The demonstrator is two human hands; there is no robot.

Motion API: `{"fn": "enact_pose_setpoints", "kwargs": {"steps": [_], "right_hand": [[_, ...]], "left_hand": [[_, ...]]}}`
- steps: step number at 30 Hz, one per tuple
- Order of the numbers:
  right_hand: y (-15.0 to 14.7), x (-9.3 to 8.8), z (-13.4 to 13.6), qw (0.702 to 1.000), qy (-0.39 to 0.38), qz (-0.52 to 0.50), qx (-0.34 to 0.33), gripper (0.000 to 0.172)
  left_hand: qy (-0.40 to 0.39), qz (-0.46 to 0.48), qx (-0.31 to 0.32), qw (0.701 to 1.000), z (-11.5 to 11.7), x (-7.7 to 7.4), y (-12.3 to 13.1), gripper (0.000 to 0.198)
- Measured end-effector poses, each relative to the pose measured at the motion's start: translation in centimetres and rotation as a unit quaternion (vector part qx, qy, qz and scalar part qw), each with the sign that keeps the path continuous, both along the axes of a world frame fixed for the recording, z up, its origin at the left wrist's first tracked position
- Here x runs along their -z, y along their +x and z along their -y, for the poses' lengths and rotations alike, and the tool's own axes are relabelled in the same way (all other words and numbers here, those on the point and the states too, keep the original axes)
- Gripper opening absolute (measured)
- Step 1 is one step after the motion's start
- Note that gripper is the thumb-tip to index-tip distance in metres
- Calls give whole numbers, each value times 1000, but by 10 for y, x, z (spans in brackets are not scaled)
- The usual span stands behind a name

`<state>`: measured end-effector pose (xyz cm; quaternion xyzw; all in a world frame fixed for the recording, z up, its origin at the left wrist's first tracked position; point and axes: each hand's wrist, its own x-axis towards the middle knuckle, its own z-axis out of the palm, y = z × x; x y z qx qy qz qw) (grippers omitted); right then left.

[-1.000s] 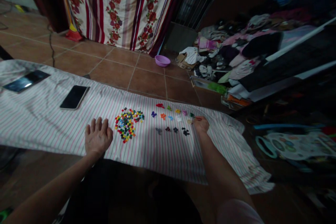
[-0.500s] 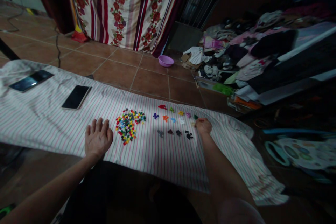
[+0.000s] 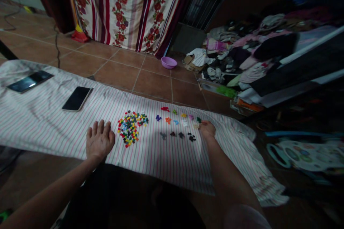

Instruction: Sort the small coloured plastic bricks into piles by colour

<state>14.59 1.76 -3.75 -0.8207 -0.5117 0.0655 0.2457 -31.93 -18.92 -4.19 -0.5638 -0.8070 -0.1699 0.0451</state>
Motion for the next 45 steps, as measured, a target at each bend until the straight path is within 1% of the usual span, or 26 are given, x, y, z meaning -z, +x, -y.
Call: {"fn": "enact_pose_setpoints", "kwargs": {"steps": [3, 7, 10, 14, 18, 22, 24, 26, 29, 32, 36, 42, 45], "right_hand": [[-2, -8, 7, 999, -4, -29, 39, 29], [-9, -21, 16, 999, 13, -31, 22, 28], [-19, -28, 21, 999, 24, -33, 1, 29], [-47, -29, 30, 996, 46, -43, -60, 32], [-88, -23, 44, 986, 71, -63, -139, 30], [-132, -14, 64, 962, 104, -90, -236, 26], [-154, -9, 74, 942, 116, -106, -297, 24], [-175, -4, 80, 928, 117, -112, -337, 22], [-201, 2, 85, 917, 99, -105, -373, 21], [-221, 5, 84, 913, 80, -95, -388, 22], [-238, 8, 79, 920, 54, -76, -381, 25], [-250, 10, 76, 929, 13, -37, -368, 25], [-253, 11, 76, 937, 15, -31, -347, 22]], "left_hand": [[1, -6, -1, 1000, 0, 0, 0, 54], [3, -9, -5, 1000, -1, 1, 0, 54], [2, -2, -8, 1000, -1, 3, -1, 54], [2, 1, -11, 1000, -1, 5, -2, 53], [-3, -8, -5, 1000, -1, 3, -2, 53], [3, 1, -5, 1000, -1, 3, -2, 53], [5, 9, -5, 1000, -1, 3, -2, 53], [4, 14, -4, 1000, -1, 2, -2, 53], [5, 17, -1, 1000, -1, 1, -2, 53], [8, 22, -1, 1000, 0, 1, -1, 53], [-5, -5, -7, 1000, -1, 2, -1, 53], [-6, -12, -9, 1000, -1, 0, -1, 53], [-4, -7, -7, 1000, -1, 0, -1, 53]]}}
